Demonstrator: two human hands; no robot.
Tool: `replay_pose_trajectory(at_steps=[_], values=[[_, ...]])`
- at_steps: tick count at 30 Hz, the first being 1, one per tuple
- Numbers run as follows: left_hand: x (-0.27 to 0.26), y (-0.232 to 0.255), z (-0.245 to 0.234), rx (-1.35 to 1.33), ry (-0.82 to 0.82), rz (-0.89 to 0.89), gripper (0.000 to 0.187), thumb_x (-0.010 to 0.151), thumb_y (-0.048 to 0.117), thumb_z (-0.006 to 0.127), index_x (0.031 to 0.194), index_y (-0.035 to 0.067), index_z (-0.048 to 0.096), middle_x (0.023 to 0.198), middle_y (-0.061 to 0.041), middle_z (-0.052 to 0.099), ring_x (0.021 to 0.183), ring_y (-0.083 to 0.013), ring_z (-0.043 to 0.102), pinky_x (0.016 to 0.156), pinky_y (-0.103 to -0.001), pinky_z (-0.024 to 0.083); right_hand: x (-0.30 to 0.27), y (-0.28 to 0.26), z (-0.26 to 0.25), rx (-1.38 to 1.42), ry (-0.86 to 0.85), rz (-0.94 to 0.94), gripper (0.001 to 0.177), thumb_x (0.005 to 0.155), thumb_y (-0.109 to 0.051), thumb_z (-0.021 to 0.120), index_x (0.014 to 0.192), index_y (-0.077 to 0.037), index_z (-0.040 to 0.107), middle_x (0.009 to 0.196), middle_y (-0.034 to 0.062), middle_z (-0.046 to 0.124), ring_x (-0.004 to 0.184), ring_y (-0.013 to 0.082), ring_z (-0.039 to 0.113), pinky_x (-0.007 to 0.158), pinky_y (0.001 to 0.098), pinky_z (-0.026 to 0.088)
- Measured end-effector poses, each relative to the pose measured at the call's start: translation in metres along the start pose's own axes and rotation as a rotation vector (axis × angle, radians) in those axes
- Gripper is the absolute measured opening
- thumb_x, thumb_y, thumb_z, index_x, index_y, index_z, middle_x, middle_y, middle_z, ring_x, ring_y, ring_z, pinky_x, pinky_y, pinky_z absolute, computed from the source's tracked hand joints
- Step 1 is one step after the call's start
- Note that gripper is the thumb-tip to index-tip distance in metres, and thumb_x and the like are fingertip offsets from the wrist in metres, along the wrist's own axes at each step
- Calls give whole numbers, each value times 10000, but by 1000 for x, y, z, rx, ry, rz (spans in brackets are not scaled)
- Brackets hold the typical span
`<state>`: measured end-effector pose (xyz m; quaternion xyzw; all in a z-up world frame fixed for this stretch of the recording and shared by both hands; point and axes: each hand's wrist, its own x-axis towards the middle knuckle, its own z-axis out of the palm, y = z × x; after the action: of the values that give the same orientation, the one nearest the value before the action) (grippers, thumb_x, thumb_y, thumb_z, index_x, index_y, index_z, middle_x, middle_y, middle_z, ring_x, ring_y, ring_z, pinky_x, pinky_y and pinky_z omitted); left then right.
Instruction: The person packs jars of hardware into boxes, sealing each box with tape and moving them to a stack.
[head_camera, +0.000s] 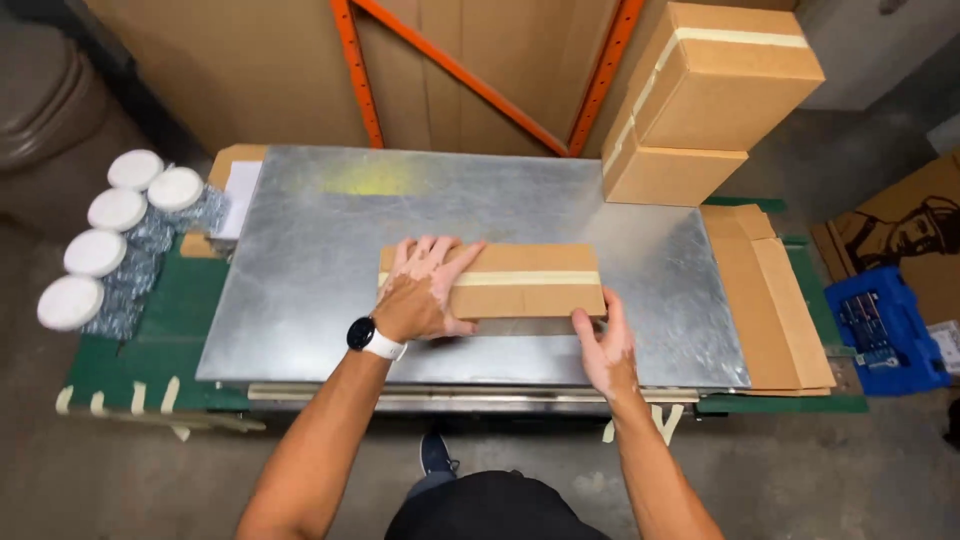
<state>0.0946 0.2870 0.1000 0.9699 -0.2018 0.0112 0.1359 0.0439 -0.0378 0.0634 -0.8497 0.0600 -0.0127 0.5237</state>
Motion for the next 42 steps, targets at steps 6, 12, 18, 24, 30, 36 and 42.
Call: replay_pose_trajectory(at_steps=[6,12,18,24,30,36,42], values=[[-48,-21,6,-274,505,-249,869,890,629,744,1600,143,621,1522,-171,644,1457,-449,570,1173,-802,307,18,35,8,-7,-11,24,507,1177,-424,582,1570,-110,521,1426,405,621,1184,573,679,1010,599,614],[-78,-104,114,-1327,517,-583,489,1152,193,544,1566,-61,605,1489,-306,695,1173,-366,784,922,-443,707,39,70,20,168,79,31,458,1169,-393,577,1555,-150,537,1434,352,568,962,416,688,670,410,679],[-71,-117,152,-1379,434,-389,537,1002,71,760,1533,39,687,1453,-224,752,1169,-278,806,955,-406,702,31,60,20,296,91,-24,417,1200,-353,525,1558,-142,493,1446,247,433,1244,422,498,664,536,684],[-86,-100,117,-1477,397,-503,407,930,120,801,1334,83,821,1196,-130,867,1076,-209,825,925,-323,700,11,13,35,266,226,138,337,1055,-348,428,1324,-168,523,1326,84,517,1171,232,504,757,458,714],[-91,-107,76,-1555,202,-558,309,975,158,788,1272,88,834,1029,-171,863,930,-242,839,864,-346,753,0,-1,48,293,320,179,425,1026,-464,451,1345,-205,556,1342,47,574,1170,174,571,737,415,723],[-86,-112,76,-1588,157,-571,304,939,121,827,1236,69,861,1075,-194,863,958,-255,845,846,-362,777,-4,-9,52,265,359,200,479,1001,-503,452,1362,-210,566,1357,48,570,1199,177,595,747,412,726],[-80,-121,78,-1532,139,-506,133,947,109,812,1071,96,860,922,-165,859,870,-236,851,837,-350,778,-4,-10,52,261,359,216,481,988,-513,463,1344,-213,583,1326,29,590,1214,161,628,742,422,730]])
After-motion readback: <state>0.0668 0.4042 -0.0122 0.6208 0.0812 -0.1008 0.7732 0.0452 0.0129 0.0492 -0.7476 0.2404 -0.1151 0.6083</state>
